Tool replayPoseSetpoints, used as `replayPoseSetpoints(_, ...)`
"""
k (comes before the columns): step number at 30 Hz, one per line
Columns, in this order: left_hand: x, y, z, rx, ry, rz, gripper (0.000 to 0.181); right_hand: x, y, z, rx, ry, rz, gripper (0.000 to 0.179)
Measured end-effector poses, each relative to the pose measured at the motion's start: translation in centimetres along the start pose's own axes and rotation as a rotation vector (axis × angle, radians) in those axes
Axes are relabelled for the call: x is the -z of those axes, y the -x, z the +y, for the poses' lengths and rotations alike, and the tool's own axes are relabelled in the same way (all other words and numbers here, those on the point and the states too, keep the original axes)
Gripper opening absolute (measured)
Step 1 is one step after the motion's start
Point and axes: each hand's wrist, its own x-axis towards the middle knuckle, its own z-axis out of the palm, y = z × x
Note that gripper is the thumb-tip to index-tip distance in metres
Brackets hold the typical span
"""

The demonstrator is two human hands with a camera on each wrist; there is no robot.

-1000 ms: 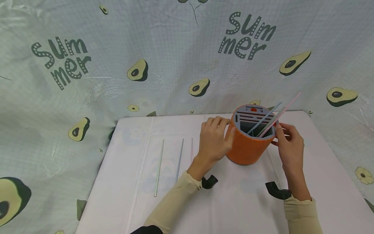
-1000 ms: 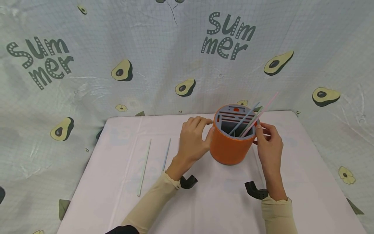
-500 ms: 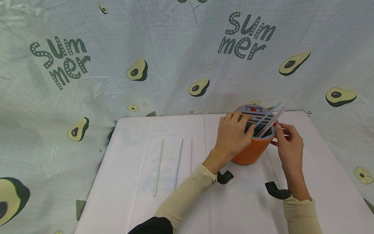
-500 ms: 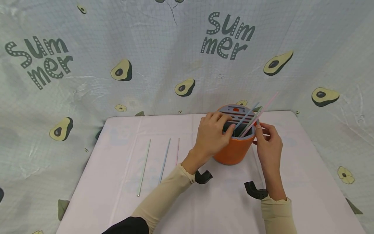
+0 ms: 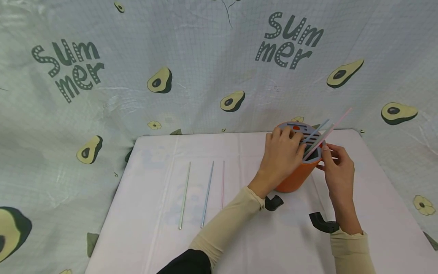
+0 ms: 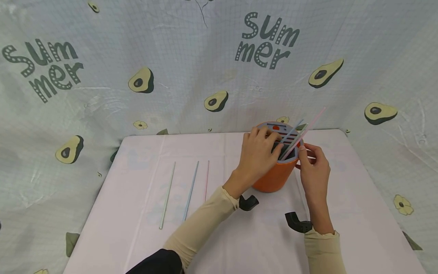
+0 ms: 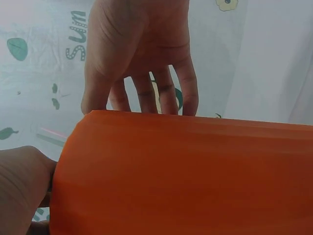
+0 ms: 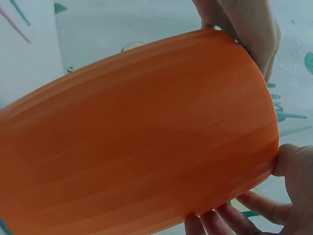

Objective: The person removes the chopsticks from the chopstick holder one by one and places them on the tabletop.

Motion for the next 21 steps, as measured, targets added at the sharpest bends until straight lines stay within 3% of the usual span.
replayPoseSetpoints(13, -0.38, -0.23, 0.07, -0.010, -0.053, 0.026, 0.025, 0.05, -0.12, -0.10, -0.012, -0.002, -0.005, 0.044)
replayPoseSetpoints(21, -0.14, -0.24, -0.20, -0.029, 0.046, 0.126, 0.025, 0.00, 0.04, -0.18, -0.010, 0.001, -0.002, 0.045)
